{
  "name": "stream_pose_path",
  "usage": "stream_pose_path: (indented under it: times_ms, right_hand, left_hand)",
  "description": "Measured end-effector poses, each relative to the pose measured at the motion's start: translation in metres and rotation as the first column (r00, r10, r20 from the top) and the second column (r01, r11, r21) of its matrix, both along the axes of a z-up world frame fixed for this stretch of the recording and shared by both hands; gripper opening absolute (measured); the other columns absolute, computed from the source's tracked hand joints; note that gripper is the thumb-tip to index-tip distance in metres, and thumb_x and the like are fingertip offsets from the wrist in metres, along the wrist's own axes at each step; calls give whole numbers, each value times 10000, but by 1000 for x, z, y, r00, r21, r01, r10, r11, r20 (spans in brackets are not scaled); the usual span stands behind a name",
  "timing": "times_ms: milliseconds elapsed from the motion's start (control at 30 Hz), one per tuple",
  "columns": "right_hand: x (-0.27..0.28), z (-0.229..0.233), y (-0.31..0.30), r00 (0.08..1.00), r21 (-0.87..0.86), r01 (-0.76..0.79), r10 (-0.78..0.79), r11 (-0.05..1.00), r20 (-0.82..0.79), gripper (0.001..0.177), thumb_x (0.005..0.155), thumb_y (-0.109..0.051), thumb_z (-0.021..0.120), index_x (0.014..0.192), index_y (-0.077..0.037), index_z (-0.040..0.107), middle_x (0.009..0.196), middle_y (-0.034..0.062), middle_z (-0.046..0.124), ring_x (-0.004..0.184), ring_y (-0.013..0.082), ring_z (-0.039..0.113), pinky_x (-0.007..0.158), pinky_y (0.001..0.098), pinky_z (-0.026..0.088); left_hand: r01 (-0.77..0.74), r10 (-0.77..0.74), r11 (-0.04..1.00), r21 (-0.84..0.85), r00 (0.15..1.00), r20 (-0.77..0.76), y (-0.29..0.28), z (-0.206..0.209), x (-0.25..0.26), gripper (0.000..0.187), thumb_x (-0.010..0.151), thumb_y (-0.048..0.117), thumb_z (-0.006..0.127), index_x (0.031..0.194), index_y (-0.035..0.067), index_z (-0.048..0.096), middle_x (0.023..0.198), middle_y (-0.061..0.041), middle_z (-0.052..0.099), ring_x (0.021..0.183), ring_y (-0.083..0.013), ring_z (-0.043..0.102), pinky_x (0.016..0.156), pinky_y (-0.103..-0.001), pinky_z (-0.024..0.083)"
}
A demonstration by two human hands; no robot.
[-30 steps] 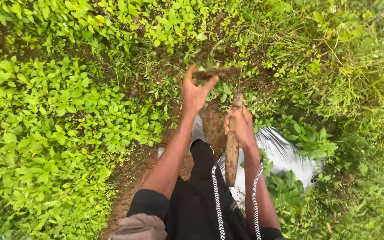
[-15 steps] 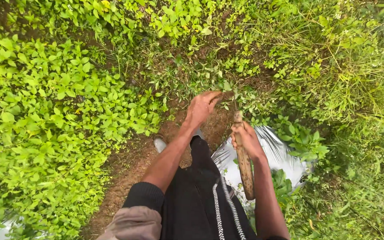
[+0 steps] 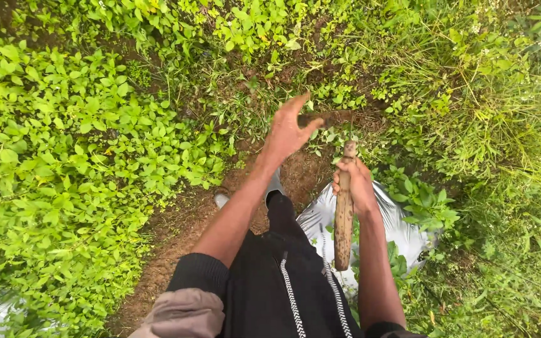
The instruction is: Weeding a garden bed by hand and using a wooden stick to loosen the soil
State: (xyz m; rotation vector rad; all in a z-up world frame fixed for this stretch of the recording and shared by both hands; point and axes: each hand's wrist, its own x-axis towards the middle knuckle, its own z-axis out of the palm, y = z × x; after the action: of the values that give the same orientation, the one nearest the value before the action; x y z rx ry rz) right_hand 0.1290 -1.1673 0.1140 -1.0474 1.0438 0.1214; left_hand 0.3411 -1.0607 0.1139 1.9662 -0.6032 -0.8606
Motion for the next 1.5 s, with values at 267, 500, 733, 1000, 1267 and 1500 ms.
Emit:
stream_pose_path:
  times_ms: [267,500,733,1000,1267,1500]
  right_hand:
    - [11,26,17,989,59,-146,146,988,12,254,918,-202,575,1103,-33,534,638,108,515,448,187,554,410,352,511]
    - [4,14,19,987,46,-161,162,986,-3,340,914,-210,592,1169,4,524,657,121,515,466,196,567,415,373,518]
    - [1,4,6,977,-55,-208,205,977,-60,356,972,-249,548,1228,-3,518,700,91,555,508,174,583,451,350,534]
    - [14,-1,8,951,-136,-303,290,943,-109,224,952,-233,558,1073,-52,505,679,90,552,489,175,580,457,345,527]
    - [36,3,74,788,-140,-616,607,775,-107,172,970,-209,534,1055,-59,524,663,112,558,486,186,582,435,350,516]
    - [72,-2,181,533,-104,-846,837,523,-127,237,1021,-250,494,1159,-61,535,710,76,577,512,167,574,454,320,528]
  left_hand:
    - [245,-307,950,192,839,450,-1,-77,-35,438,1029,407,626,1421,224,554,1207,-144,690,951,-257,740,775,-364,620]
    - [249,-246,968,33,917,313,23,-65,-18,258,1085,226,594,1295,118,698,1080,-250,757,681,-230,757,580,-280,621]
    - [-138,139,990,-16,976,168,71,-114,-16,156,1049,118,630,1150,85,745,1012,-166,767,802,-239,772,658,-258,641]
    - [-455,454,886,88,814,-362,103,-77,-36,807,928,252,794,1578,87,347,1502,-289,429,1372,-456,516,1145,-585,468]
    - [-753,629,642,-146,626,-461,173,-115,-70,233,923,171,811,1113,45,761,1075,-209,747,1032,-298,705,941,-427,568]
    - [-891,829,422,-168,454,-326,309,-124,-121,194,992,175,742,1150,63,754,1028,-154,759,1022,-295,739,908,-458,601]
